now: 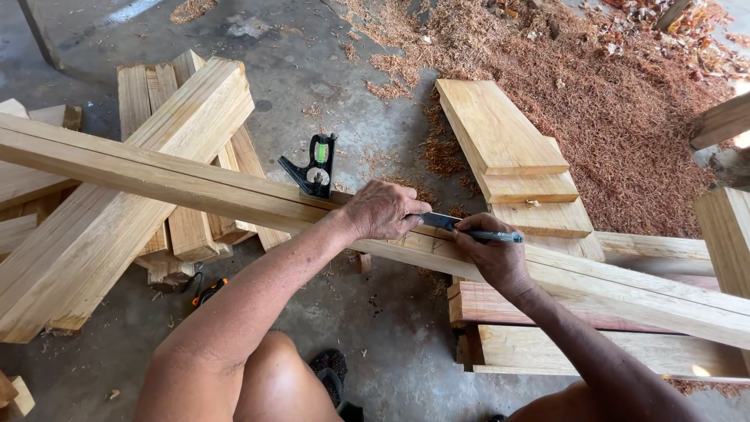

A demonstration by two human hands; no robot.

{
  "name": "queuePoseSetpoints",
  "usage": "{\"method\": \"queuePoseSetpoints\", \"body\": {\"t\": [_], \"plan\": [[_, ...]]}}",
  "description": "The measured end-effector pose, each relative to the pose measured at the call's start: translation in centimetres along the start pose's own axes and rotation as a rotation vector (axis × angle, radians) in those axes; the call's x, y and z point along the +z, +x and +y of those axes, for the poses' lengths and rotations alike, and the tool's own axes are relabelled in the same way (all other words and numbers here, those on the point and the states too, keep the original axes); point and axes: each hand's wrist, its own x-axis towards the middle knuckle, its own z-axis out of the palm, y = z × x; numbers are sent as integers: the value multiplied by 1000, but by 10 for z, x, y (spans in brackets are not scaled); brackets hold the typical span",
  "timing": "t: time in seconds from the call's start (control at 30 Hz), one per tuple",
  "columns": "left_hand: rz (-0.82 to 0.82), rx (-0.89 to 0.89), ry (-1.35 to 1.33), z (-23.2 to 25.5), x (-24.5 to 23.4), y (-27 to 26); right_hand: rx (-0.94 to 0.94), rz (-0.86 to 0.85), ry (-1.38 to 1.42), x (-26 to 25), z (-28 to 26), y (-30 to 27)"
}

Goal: Use a combination square and a pen to measure and mark cutting lines on a wooden beam.

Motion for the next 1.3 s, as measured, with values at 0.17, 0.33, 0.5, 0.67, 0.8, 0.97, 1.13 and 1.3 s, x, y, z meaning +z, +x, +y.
{"method": "queuePoseSetpoints", "body": {"t": [0.17, 0.33, 0.5, 0.67, 0.8, 0.97, 1.13, 1.3], "plan": [[-8, -19, -6, 1, 0, 0, -50, 10, -23, 0, -2, 0], [3, -7, -7, -1, 1, 0, -33, 9, -58, -1, -5, -1], [-9, -14, 2, -2, 4, 0, -32, -3, -30, -2, 0, 1], [-31, -31, -7, -2, 4, 0, -59, -42, 16, -2, -2, 1], [-10, -11, -4, -2, 3, 0, -25, -25, -47, -2, -8, -1], [-16, -7, 12, 0, 0, 0, -50, -39, -16, -1, 1, 1], [62, 28, -15, -9, 14, 0, -86, 13, 116, -8, 9, 2], [36, -252, -217, 16, -31, 15, 69, 158, 459, -30, -22, -28]]}}
